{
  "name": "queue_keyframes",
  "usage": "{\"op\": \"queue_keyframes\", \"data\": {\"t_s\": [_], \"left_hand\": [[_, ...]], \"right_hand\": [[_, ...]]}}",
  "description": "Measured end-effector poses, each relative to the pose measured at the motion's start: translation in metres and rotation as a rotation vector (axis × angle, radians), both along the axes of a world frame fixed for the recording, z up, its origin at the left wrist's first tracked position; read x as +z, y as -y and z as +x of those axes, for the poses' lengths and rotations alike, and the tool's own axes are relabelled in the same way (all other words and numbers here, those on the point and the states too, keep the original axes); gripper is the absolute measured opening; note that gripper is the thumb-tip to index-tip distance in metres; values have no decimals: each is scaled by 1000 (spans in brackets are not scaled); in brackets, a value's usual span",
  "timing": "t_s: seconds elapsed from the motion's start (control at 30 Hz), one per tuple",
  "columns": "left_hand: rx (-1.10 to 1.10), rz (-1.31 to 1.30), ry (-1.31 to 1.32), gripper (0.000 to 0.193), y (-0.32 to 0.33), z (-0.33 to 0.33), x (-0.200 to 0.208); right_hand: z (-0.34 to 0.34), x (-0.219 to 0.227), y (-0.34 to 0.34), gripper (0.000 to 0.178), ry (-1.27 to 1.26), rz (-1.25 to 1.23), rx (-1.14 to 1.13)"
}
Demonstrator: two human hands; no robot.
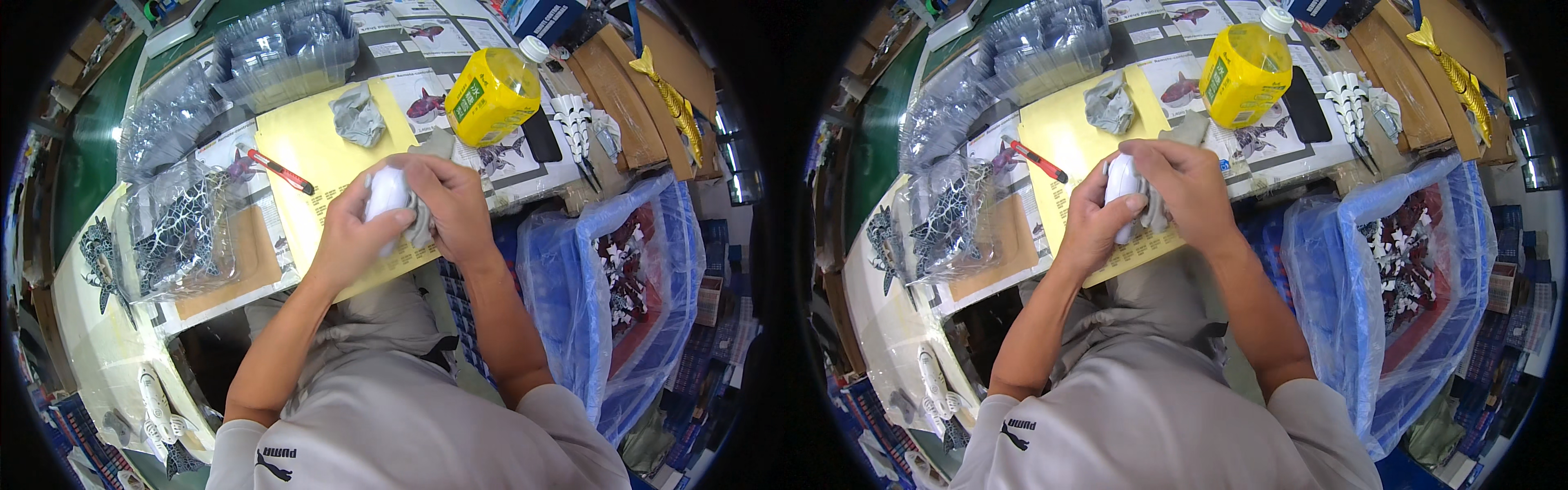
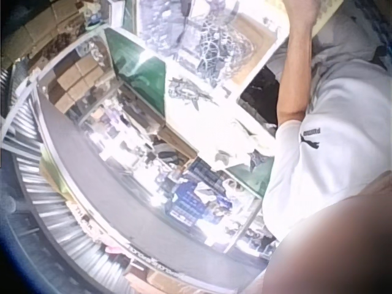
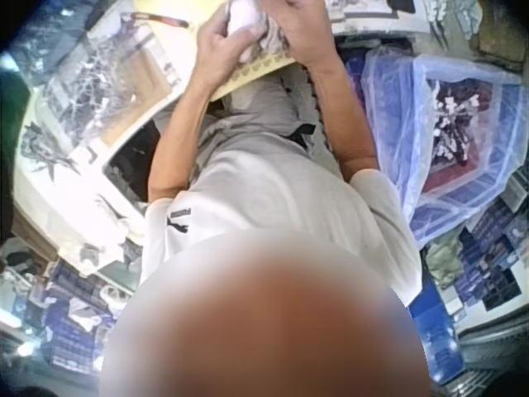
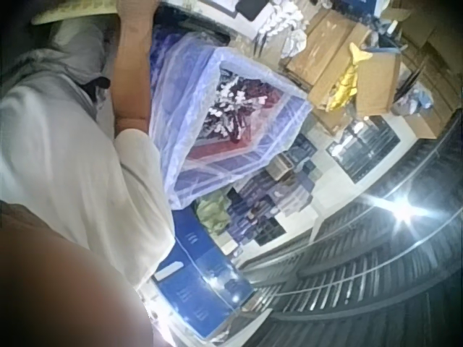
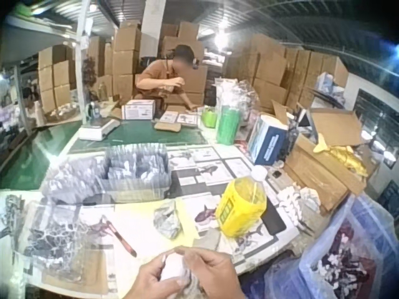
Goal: The person assembles white plastic toy fish by attaching patterned tail pieces to the bodies. They repeatedly pick up a body, attach a tail, and place the completed toy into a plastic bag on the table.
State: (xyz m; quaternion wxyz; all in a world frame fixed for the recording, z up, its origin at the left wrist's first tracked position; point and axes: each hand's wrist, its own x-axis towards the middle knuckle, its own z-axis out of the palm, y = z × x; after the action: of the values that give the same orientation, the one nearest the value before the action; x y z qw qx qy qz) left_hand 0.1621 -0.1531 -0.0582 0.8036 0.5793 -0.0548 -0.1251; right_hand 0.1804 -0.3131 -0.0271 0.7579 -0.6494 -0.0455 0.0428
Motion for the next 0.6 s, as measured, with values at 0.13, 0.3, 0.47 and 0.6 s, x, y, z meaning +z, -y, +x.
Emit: {"op": "queue_keyframes", "data": {"t_s": [0.13, 0.3, 0.47, 0.6], "left_hand": [[-5, 14, -35, 68, -1, 0, -2], [28, 28, 1, 69, -1, -1, -2], [3, 27, 14, 72, -2, -2, 1], [8, 14, 6, 72, -3, -2, -5]], "right_hand": [[-13, -6, -2, 28, 11, 53, -28], [2, -9, -5, 30, -4, -3, -46], [6, -2, 0, 34, -153, 212, 41], [-6, -1, 0, 32, 17, 19, 16]]}}
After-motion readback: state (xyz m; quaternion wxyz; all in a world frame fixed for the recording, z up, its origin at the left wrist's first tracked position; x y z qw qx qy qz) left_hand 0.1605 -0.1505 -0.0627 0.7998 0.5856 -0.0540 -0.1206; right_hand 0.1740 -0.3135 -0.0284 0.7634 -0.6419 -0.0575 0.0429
